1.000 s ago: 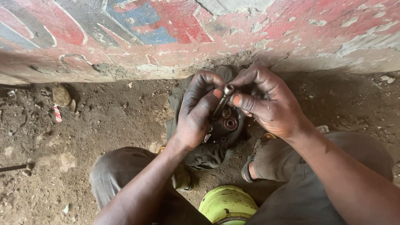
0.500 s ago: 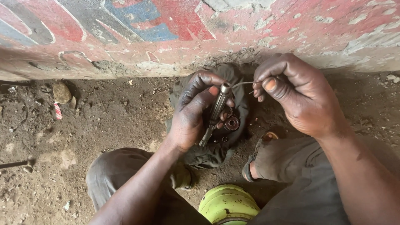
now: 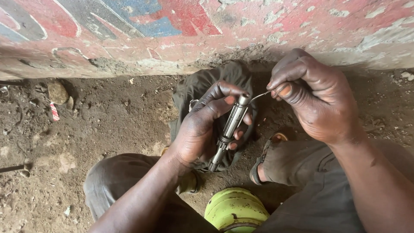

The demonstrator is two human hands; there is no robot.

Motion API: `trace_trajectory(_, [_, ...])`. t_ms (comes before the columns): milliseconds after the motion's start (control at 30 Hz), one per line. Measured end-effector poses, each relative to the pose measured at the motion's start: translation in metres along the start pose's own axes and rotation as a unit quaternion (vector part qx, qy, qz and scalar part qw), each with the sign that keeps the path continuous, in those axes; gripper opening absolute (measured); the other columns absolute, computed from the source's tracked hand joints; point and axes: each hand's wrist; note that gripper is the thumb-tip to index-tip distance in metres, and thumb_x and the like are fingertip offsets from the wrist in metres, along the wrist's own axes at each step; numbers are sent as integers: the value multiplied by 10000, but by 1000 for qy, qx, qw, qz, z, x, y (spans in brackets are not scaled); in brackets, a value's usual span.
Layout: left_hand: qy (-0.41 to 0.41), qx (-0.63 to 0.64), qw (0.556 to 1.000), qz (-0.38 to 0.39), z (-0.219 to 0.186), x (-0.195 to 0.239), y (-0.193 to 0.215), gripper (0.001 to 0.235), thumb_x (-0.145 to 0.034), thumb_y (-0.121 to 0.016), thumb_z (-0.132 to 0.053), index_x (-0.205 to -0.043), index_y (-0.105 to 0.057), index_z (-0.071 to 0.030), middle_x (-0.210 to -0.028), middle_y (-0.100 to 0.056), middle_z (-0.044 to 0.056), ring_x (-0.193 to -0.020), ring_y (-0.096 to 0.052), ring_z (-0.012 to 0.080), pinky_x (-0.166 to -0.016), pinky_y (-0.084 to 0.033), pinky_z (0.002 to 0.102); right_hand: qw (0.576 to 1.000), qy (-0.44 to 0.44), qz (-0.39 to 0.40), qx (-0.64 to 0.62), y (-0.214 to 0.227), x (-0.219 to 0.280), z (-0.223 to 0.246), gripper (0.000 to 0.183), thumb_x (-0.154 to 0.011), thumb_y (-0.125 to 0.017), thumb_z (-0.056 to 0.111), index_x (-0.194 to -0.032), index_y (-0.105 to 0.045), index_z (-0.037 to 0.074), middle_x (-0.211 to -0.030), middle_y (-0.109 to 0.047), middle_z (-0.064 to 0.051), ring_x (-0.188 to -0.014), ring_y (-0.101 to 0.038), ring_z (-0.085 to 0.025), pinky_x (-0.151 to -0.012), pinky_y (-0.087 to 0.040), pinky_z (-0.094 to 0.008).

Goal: Reassembling a motorcycle gearbox shaft by sliding gears and spacers onto it in sequence.

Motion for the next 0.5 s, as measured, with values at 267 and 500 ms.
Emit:
trace_trajectory(267, [79, 66, 995, 13, 0, 1, -1, 198, -979, -591, -187, -1153, -528, -115, -844, -645, 222, -552, -552, 250, -371, -421, 302, 997, 30, 37, 56, 4, -4, 0, 77, -1067, -540, 26, -1051, -615, 36, -975, -584, -70, -942, -566, -193, -891, -507, -318])
trace_trajectory(500, [122, 2, 991, -60, -2, 2, -11, 109, -964, -520, -144, -1072, -520, -129, -761, -638, 200, -471, -521, 220, -310, -370, 285, 994, 5, 84, 74, 12, -6, -6, 97, -1035, -591, -23, -1018, -649, 53, -950, -606, -47, -909, -575, -188, -869, -497, -323])
Point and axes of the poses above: each hand's wrist, its own x-axis away from the middle knuckle, its own y-axis out of the back of the hand, z = x × y
